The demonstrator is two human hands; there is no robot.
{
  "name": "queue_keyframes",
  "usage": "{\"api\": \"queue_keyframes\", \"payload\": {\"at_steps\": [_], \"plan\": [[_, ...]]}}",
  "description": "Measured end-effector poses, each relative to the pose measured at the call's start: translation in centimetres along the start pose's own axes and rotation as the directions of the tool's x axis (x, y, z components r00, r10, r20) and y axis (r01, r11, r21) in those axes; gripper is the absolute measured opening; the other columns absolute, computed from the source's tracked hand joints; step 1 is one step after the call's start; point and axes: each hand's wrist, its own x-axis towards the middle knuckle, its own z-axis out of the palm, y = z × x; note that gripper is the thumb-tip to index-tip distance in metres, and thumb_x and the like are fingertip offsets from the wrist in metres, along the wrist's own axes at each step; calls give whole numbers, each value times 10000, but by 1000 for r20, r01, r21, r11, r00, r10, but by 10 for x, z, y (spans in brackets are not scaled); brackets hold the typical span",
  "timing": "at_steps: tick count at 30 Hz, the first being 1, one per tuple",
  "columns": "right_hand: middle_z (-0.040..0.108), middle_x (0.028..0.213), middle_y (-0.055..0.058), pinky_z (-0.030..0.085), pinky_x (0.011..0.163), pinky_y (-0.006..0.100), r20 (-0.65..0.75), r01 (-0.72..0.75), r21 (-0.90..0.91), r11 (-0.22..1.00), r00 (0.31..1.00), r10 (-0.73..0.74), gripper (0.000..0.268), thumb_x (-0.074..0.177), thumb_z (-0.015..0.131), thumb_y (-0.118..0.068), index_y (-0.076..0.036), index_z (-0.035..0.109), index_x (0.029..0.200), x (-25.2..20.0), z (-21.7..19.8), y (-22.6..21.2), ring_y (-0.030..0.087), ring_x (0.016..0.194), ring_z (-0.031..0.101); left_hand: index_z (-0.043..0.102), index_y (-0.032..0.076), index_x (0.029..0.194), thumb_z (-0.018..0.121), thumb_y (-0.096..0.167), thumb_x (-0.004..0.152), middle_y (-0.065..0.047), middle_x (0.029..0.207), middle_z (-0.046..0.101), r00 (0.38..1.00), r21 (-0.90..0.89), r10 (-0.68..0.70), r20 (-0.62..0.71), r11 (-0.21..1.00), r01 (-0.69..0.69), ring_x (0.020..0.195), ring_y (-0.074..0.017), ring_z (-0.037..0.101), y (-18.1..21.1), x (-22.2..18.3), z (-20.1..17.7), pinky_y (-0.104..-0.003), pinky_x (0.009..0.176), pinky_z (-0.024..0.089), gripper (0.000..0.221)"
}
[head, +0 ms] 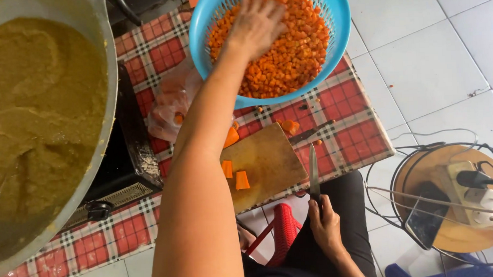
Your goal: Chopping carrots into small pieces on a wooden cutting board.
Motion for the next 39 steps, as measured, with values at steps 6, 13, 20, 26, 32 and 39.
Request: {"api": "queue_keyframes", "payload": {"at_steps": [6,13,20,26,32,39], "plan": [[650,655,64,454,496,322,-6,7,83,997,1000,-7,124,988,561,-156,-52,595,1046,0,1,0,172,513,544,520,174,1325,439,408,1091,-138,1335,491,848,-151,-522,-89,849,506,1256,-457,420,4,-41,-14,-727,971,393,341],[629,626,71,438,471,328,19,-20,93,995,1000,18,141,1005,550,-185,-56,596,1038,-3,-1,-6,178,484,539,387,100,1449,464,387,1048,-294,1308,384,705,-335,-650,284,621,708,1103,-441,495,50,-78,-77,-541,848,511,499],[624,632,70,451,490,322,10,-1,84,996,1000,0,139,1001,553,-171,-60,609,1063,-5,1,-10,178,487,532,644,28,1149,724,115,905,-75,804,751,823,-735,-555,122,507,450,436,-95,614,68,-84,-114,-241,402,523,271],[625,633,64,444,481,329,1,18,81,997,1000,-18,114,1009,551,-175,-66,579,1016,-5,2,0,181,482,536,596,131,623,558,405,1000,-15,469,545,736,-699,-658,-160,602,387,374,-201,509,50,-78,-113,-411,432,430,467],[615,631,59,455,480,324,14,10,59,998,1000,-11,126,1003,553,-169,-61,601,1049,-9,-1,-15,175,479,535,544,36,1305,563,288,1050,-308,1430,518,850,-368,-513,122,772,519,1103,-389,674,40,-83,-90,-488,870,617,359],[622,639,60,452,492,331,9,51,58,997,999,-52,121,1005,555,-167,-67,588,1065,-10,0,-8,186,494,543,474,306,1582,554,-219,869,-187,1640,70,822,-281,-543,-172,827,487,1498,-486,326,67,-117,-131,-534,1284,410,890]]}}
